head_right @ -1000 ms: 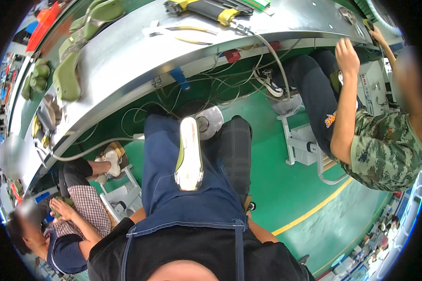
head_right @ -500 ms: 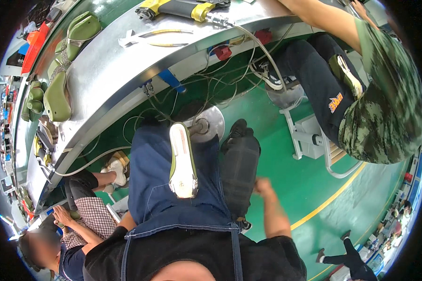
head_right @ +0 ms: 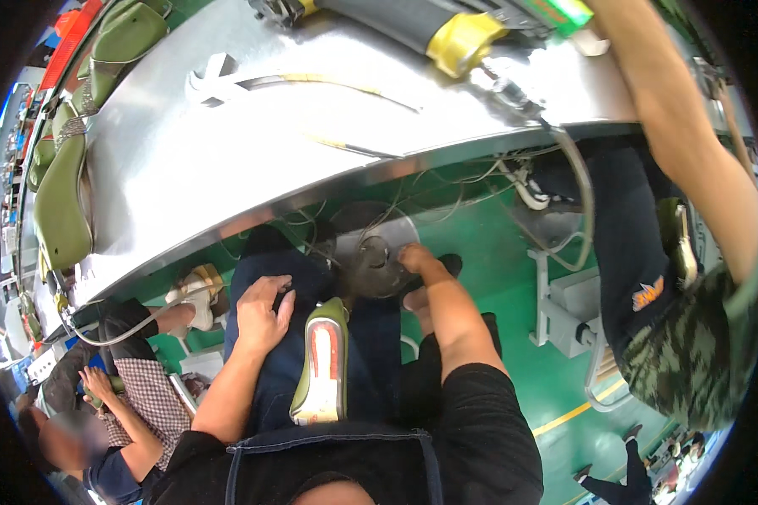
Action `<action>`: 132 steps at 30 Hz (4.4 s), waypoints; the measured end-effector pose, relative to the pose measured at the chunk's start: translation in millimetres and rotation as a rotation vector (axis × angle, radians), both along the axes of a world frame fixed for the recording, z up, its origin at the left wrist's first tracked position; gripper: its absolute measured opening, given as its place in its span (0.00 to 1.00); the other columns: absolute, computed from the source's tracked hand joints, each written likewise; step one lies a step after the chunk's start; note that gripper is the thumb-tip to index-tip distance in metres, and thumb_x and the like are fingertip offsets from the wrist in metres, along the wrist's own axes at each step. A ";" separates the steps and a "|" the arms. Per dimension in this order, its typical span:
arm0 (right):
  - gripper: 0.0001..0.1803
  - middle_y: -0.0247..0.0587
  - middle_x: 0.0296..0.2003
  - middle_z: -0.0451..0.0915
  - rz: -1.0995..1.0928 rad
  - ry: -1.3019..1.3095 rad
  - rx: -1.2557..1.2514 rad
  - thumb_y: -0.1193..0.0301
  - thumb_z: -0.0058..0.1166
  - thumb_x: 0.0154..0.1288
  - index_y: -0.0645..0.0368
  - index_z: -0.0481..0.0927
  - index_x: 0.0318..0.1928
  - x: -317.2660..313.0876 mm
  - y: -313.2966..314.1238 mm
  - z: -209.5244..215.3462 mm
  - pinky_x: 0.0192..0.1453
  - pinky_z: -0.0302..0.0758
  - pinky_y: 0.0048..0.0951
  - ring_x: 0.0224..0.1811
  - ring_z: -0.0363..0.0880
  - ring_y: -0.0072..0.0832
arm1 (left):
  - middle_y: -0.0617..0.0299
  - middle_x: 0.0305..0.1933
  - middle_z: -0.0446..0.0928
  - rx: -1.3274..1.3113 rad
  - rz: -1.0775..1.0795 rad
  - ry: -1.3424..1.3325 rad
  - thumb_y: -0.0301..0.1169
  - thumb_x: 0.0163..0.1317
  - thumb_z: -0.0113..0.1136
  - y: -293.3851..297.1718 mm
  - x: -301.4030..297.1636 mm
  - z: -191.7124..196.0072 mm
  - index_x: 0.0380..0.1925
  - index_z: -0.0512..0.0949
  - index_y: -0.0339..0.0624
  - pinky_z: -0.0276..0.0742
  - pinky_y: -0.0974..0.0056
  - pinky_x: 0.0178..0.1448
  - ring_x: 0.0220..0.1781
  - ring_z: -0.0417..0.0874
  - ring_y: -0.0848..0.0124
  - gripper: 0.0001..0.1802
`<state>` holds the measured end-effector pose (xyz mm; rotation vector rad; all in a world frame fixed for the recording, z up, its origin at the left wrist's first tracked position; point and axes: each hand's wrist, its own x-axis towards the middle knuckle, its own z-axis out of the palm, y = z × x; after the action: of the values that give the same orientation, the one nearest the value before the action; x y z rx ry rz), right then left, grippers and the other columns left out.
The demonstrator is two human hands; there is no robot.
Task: The person assembles green slip-on shoes on a factory assembly line. They pick up a shoe and a metal ring, place the ring on the sole, and use pliers to secure it. They then use a pneumatic staple gun to fasten the ring to the shoe. The person repeats this process for multiple shoes, placing finished units on the conveyor belt.
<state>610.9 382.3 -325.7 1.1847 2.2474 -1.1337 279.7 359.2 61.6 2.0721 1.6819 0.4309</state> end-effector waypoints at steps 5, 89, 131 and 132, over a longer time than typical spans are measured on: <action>0.23 0.52 0.64 0.82 -0.365 -0.175 -0.123 0.63 0.56 0.72 0.54 0.83 0.64 -75.6 -34.5 -63.1 0.72 0.76 0.43 0.67 0.80 0.48 | 0.56 0.40 0.87 -0.044 0.061 -0.013 0.27 0.58 0.72 -1.5 0.8 -7.0 0.41 0.86 0.43 0.84 0.53 0.44 0.38 0.88 0.54 0.10; 0.21 0.51 0.41 0.90 -1.079 0.544 0.257 0.67 0.63 0.72 0.71 0.82 0.58 -94.2 -78.5 473.6 0.47 0.83 0.33 0.41 0.89 0.32 | 0.50 0.46 0.82 -0.181 -0.087 -0.664 0.25 0.65 0.67 -15.8 42.1 62.1 0.54 0.85 0.31 0.83 0.58 0.58 0.51 0.87 0.57 0.18; 0.17 0.52 0.51 0.87 -0.889 0.600 0.723 0.81 0.60 0.67 0.63 0.87 0.56 -103.4 -102.4 460.7 0.55 0.86 0.37 0.52 0.89 0.45 | 0.51 0.38 0.85 -0.131 -0.058 -0.533 0.28 0.65 0.71 -7.2 55.2 74.9 0.42 0.90 0.33 0.82 0.58 0.47 0.41 0.87 0.59 0.10; 0.17 0.52 0.51 0.87 -0.879 0.607 0.726 0.81 0.61 0.68 0.63 0.87 0.56 -101.9 -101.8 461.9 0.56 0.85 0.37 0.53 0.88 0.45 | 0.52 0.37 0.84 -0.127 -0.042 -0.545 0.28 0.64 0.71 -8.6 56.5 73.7 0.41 0.90 0.33 0.81 0.59 0.46 0.40 0.87 0.59 0.09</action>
<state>508.9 280.5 136.1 2.5953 2.7744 -1.0385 336.2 350.6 135.3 1.6921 1.3000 0.7716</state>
